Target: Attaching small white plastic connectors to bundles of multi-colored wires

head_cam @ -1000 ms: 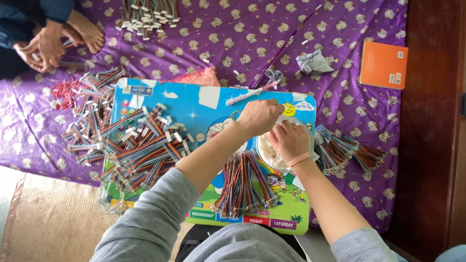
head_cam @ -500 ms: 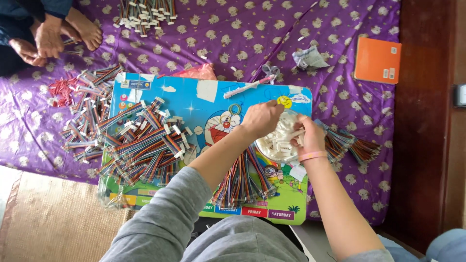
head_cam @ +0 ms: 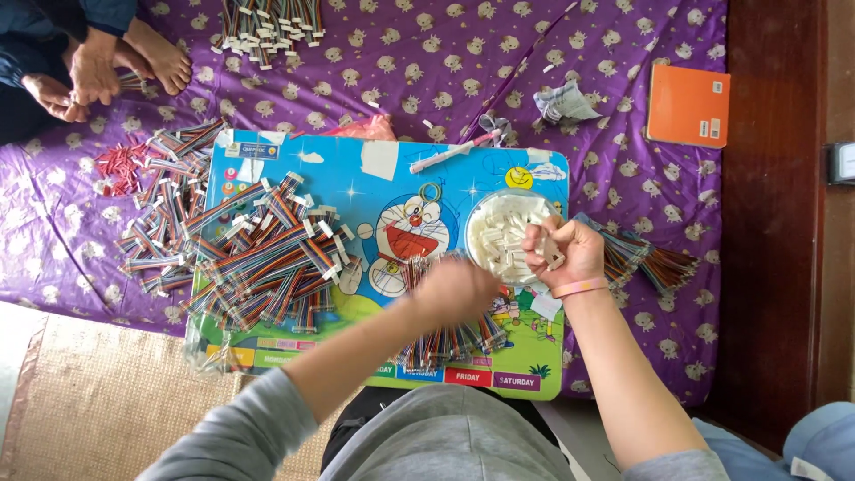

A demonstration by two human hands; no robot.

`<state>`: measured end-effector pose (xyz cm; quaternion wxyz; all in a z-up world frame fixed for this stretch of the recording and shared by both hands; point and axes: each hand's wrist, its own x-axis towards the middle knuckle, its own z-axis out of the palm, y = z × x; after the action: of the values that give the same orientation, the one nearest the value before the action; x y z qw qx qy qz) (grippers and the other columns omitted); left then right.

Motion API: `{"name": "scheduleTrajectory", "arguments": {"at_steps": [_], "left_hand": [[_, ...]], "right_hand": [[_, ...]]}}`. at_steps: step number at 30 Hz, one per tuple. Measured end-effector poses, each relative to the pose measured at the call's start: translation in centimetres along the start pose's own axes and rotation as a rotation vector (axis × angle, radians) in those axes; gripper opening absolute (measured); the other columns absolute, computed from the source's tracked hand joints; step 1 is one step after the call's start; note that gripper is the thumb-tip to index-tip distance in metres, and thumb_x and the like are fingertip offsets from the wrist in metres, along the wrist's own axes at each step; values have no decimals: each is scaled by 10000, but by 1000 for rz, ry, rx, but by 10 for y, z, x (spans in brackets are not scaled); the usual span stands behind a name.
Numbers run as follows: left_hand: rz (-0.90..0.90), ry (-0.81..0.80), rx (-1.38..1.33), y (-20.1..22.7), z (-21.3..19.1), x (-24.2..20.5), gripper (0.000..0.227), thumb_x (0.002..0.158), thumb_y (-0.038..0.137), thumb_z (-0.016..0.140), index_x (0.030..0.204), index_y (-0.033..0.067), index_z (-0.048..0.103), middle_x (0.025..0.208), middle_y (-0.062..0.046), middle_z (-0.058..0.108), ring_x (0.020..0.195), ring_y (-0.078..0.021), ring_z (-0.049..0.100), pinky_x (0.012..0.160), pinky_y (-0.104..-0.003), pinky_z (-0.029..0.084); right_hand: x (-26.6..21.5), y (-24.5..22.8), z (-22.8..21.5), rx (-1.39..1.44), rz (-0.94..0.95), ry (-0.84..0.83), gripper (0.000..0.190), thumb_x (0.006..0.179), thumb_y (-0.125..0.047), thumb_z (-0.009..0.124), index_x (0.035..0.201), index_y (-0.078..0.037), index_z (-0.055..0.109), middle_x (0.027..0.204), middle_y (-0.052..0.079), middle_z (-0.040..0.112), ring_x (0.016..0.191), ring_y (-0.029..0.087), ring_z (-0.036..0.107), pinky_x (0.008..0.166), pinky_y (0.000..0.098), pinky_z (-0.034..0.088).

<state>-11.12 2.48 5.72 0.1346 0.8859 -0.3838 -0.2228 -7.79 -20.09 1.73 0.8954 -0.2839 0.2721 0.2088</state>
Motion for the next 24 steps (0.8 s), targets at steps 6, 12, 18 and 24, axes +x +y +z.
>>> {"name": "scheduleTrajectory", "arguments": {"at_steps": [6, 12, 18, 24], "left_hand": [[201, -156, 78, 35, 35, -2, 228, 888, 23, 510, 1084, 109, 590, 1121, -108, 554, 815, -214, 665, 612, -312, 568], [235, -137, -167, 26, 12, -17, 257, 951, 10, 460, 1089, 128, 643, 1004, -72, 620, 783, -185, 686, 617, -270, 576], [273, 316, -876, 16, -35, -27, 385, 957, -60, 355, 1265, -63, 587, 878, -233, 635, 718, -288, 652, 666, -387, 569], [338, 350, -701, 39, -73, -45, 580, 909, -86, 399, 1476, -108, 276, 812, -225, 660, 657, -303, 665, 739, -446, 580]], "right_hand": [[-16, 8, 4, 74, 13, 23, 366, 936, -244, 558, 619, -78, 481, 789, 92, 620, 651, 150, 557, 425, 181, 380], [-70, 12, 27, -317, -25, 78, 358, 1024, -402, 520, 774, -148, 551, 651, -5, 567, 532, 83, 527, 392, 158, 363], [-113, 23, 40, -729, 55, 25, 589, 1028, -477, 478, 786, 32, 647, 460, 12, 466, 322, 62, 399, 284, 192, 335], [-127, 27, 52, -898, -20, -70, 436, 972, -292, 633, 645, -8, 587, 461, 14, 408, 320, 56, 378, 280, 176, 302]]}}
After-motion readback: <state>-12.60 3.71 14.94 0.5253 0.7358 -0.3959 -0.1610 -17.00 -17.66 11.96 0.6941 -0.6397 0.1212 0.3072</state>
